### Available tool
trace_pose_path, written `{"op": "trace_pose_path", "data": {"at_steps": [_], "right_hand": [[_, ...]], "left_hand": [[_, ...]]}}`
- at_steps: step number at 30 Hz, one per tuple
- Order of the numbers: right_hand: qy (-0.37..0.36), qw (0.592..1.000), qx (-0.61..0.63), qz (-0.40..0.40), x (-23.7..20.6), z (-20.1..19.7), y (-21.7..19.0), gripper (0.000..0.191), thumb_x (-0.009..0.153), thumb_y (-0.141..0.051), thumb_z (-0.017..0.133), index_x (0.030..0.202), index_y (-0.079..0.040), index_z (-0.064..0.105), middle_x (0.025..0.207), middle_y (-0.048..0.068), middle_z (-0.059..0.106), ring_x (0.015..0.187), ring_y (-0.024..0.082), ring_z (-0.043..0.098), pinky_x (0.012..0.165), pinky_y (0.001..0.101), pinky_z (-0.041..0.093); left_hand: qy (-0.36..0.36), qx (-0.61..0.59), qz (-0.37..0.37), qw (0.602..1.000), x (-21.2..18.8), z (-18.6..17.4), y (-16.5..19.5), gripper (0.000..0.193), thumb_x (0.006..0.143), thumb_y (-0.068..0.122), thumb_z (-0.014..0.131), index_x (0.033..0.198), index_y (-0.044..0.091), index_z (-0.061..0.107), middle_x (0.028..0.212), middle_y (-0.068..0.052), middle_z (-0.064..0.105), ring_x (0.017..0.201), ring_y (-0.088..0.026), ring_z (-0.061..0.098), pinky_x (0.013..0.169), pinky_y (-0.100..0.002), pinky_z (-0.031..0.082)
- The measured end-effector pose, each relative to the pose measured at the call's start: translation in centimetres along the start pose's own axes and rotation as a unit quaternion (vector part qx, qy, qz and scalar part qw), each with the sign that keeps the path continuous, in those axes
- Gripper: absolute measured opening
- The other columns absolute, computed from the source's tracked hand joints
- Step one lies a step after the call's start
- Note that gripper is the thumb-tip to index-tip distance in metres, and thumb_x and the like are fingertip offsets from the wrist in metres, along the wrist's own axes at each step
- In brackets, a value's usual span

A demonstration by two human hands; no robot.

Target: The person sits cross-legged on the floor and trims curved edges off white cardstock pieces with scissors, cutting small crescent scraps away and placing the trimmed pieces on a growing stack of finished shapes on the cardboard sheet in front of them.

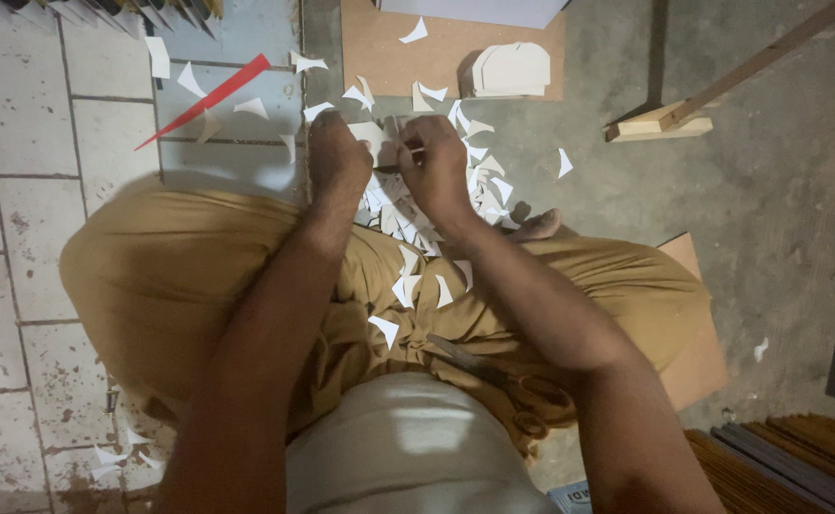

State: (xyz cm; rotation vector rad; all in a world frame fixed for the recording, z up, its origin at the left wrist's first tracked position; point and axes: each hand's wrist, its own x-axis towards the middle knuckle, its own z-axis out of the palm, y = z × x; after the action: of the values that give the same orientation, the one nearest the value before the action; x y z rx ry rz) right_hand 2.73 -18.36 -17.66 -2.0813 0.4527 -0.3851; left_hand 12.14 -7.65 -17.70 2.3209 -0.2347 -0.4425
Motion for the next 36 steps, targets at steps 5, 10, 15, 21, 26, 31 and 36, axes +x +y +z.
{"op": "trace_pose_path", "data": {"at_steps": [5, 10, 15, 21, 26, 31, 36], "right_hand": [[-0.019, 0.991, 0.105, 0.082, 1.6, -0.1, 1.6, 0.039, 0.085, 0.010, 0.066, 0.123, 0.001, 0.060, 0.096, 0.006, 0.068, 0.084, 0.012, 0.066, 0.076, 0.0262, 0.058], [-0.066, 0.950, 0.242, 0.189, 3.1, -1.7, 1.9, 0.021, 0.088, 0.013, 0.071, 0.108, 0.008, 0.067, 0.091, 0.006, 0.064, 0.080, 0.014, 0.061, 0.069, 0.0289, 0.054], [-0.088, 0.923, 0.301, 0.225, 2.9, -4.4, 0.0, 0.029, 0.088, 0.006, 0.068, 0.117, 0.003, 0.065, 0.097, 0.006, 0.073, 0.084, 0.015, 0.070, 0.072, 0.0289, 0.061], [-0.115, 0.985, -0.113, -0.068, 1.0, -7.0, -3.4, 0.080, 0.076, -0.006, 0.084, 0.146, -0.001, 0.045, 0.129, 0.019, 0.056, 0.096, 0.031, 0.067, 0.075, 0.0375, 0.058], [-0.142, 0.959, -0.224, -0.103, 0.3, -7.5, -3.8, 0.079, 0.076, -0.007, 0.086, 0.144, -0.005, 0.046, 0.134, 0.026, 0.051, 0.099, 0.041, 0.067, 0.085, 0.0460, 0.056], [-0.173, 0.984, -0.011, -0.037, -0.3, -6.5, -3.2, 0.072, 0.074, 0.005, 0.076, 0.136, -0.005, 0.042, 0.126, 0.020, 0.052, 0.111, 0.032, 0.066, 0.086, 0.0394, 0.063], [-0.212, 0.965, 0.144, 0.048, -1.1, -6.3, -3.6, 0.059, 0.089, 0.007, 0.067, 0.138, -0.006, 0.038, 0.123, 0.012, 0.058, 0.104, 0.019, 0.069, 0.082, 0.0315, 0.065]], "left_hand": [[0.023, 0.024, 0.036, 0.999, -0.1, 0.0, 0.0, 0.045, 0.078, 0.004, 0.082, 0.115, -0.007, 0.061, 0.119, -0.026, 0.061, 0.114, -0.042, 0.059, 0.095, -0.047, 0.049], [0.089, -0.049, 0.088, 0.991, 0.0, -0.5, 0.3, 0.043, 0.074, 0.006, 0.076, 0.114, -0.002, 0.063, 0.108, -0.023, 0.067, 0.102, -0.042, 0.062, 0.089, -0.048, 0.049], [-0.035, -0.308, 0.039, 0.950, -1.1, -1.3, 0.4, 0.036, 0.090, 0.004, 0.062, 0.126, 0.005, 0.063, 0.093, -0.013, 0.069, 0.074, -0.020, 0.064, 0.064, -0.036, 0.057], [-0.073, -0.375, 0.053, 0.922, -2.3, -2.6, 1.4, 0.036, 0.089, 0.001, 0.058, 0.125, 0.007, 0.062, 0.098, -0.005, 0.070, 0.068, -0.010, 0.067, 0.049, -0.025, 0.059], [-0.103, -0.403, 0.030, 0.909, -2.9, -2.5, 1.4, 0.038, 0.091, -0.002, 0.058, 0.127, 0.008, 0.064, 0.102, -0.010, 0.071, 0.074, -0.011, 0.067, 0.054, -0.026, 0.061], [-0.167, -0.499, 0.090, 0.846, -3.2, -1.1, 0.8, 0.041, 0.090, -0.007, 0.055, 0.128, 0.008, 0.058, 0.120, -0.005, 0.063, 0.092, -0.010, 0.063, 0.065, -0.025, 0.059], [-0.091, -0.430, 0.199, 0.876, -3.9, -0.4, 0.6, 0.044, 0.086, -0.011, 0.053, 0.126, 0.007, 0.058, 0.122, -0.002, 0.063, 0.099, -0.013, 0.063, 0.077, -0.027, 0.054]]}}
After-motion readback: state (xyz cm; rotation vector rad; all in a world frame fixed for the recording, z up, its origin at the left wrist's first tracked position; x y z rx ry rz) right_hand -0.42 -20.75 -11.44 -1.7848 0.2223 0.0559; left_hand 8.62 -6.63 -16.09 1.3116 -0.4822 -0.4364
